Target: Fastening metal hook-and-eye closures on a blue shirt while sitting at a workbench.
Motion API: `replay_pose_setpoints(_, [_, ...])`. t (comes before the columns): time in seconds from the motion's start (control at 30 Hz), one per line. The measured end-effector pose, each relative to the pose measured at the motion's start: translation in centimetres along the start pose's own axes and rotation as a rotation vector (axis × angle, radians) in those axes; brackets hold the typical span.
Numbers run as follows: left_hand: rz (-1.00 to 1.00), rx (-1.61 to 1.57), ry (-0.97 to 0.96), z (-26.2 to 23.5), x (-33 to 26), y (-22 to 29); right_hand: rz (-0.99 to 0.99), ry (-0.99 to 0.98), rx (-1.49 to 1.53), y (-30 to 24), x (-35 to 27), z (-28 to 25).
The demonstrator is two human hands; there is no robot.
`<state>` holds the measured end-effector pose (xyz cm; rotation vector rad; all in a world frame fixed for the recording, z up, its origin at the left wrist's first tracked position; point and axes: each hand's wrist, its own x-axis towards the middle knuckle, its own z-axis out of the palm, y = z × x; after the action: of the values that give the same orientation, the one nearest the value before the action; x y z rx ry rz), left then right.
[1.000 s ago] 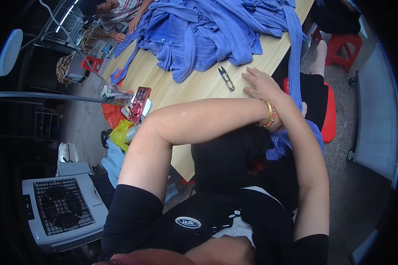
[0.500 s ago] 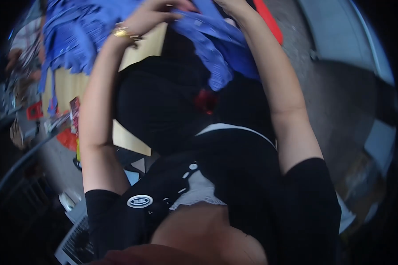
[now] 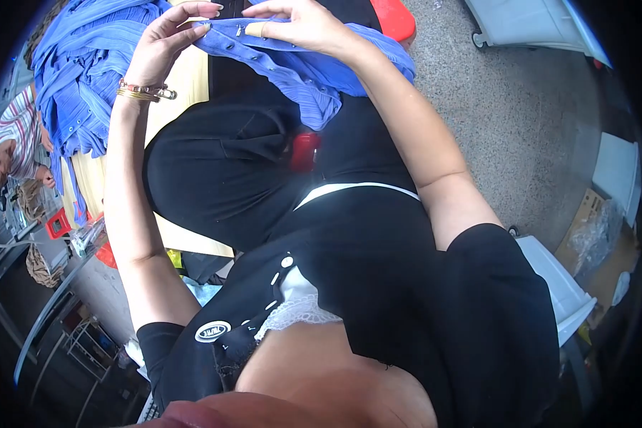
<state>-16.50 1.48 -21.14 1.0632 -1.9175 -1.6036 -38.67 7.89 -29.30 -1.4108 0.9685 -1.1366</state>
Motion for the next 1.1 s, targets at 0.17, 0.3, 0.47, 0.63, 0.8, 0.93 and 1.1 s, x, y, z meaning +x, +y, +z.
replay_pose_setpoints(0.17, [0.088,0.051,0.056,0.3,1.5,-2.2,0.347,-0.031,0.065,-1.5,0.0,-0.3])
replay_pose_setpoints(0.3, [0.210,0.078,0.177,0.1,2.6,-4.0,0.259,0.038,0.333,0.9,0.1,-0.1])
replay_pose_setpoints(0.47, [-0.011,0.529,0.194,0.2,2.0,-3.7,0.196,0.122,0.407,0.8,-0.1,-0.6])
replay_pose_setpoints(0.63, [-0.198,0.833,-0.001,2.8,2.1,-4.6,0.207,0.124,0.415,-0.1,-0.2,-0.7])
replay_pose_setpoints(0.8, [-0.293,0.933,0.003,5.5,2.6,-3.3,0.247,0.145,0.429,-2.0,-0.8,-0.7])
replay_pose_setpoints(0.93, [-0.093,0.804,0.034,5.0,3.0,-5.2,0.161,0.156,0.312,-2.5,-1.1,-0.6])
replay_pose_setpoints(1.1, [-0.282,0.314,0.007,4.2,3.4,-3.8,0.041,0.200,0.093,-2.8,-1.4,-1.5])
